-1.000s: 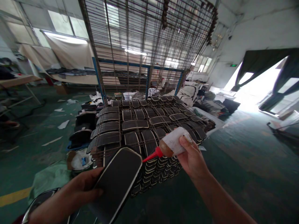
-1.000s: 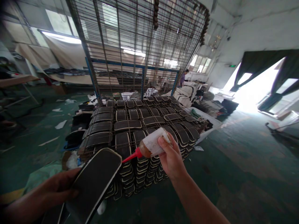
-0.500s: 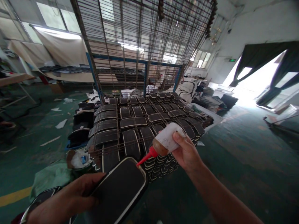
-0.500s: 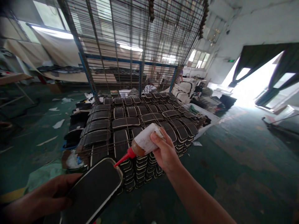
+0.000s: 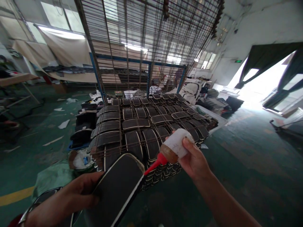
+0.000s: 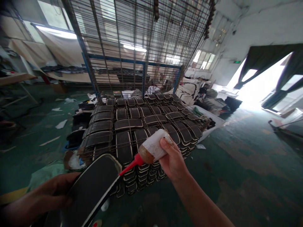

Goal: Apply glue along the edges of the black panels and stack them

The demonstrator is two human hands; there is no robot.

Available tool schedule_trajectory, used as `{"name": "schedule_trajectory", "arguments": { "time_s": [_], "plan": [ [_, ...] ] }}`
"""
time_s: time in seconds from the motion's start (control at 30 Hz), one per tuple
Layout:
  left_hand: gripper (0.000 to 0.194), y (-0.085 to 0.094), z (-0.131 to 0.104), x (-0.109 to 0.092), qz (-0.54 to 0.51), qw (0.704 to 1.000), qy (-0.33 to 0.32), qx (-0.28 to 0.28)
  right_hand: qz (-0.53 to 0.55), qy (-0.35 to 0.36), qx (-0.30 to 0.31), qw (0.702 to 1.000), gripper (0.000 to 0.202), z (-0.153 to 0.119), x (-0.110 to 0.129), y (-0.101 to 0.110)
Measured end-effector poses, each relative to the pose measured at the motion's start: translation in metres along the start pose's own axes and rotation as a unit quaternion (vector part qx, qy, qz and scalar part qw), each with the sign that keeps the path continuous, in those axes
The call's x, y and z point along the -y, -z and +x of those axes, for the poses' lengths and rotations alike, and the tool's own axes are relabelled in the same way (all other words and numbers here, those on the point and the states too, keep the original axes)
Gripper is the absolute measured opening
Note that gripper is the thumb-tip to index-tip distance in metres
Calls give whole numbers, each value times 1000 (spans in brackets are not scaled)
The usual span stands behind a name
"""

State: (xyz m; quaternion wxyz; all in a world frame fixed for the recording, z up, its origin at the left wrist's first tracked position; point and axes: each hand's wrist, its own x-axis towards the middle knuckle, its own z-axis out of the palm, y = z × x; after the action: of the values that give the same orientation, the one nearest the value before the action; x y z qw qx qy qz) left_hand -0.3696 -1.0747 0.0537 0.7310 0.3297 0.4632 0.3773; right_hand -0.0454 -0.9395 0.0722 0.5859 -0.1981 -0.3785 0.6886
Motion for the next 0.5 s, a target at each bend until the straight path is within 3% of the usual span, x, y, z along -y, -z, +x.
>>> {"name": "schedule_trajectory", "arguments": {
  "time_s": [0.13,0.5],
  "plan": [
    [40,-4,3,2,59,997,4,45,8,34,-56,998,36,5,-9,5],
    [45,-18,0,10,-26,998,-10,55,44,46,-118,991,37,-11,-25,4]
  ]
}}
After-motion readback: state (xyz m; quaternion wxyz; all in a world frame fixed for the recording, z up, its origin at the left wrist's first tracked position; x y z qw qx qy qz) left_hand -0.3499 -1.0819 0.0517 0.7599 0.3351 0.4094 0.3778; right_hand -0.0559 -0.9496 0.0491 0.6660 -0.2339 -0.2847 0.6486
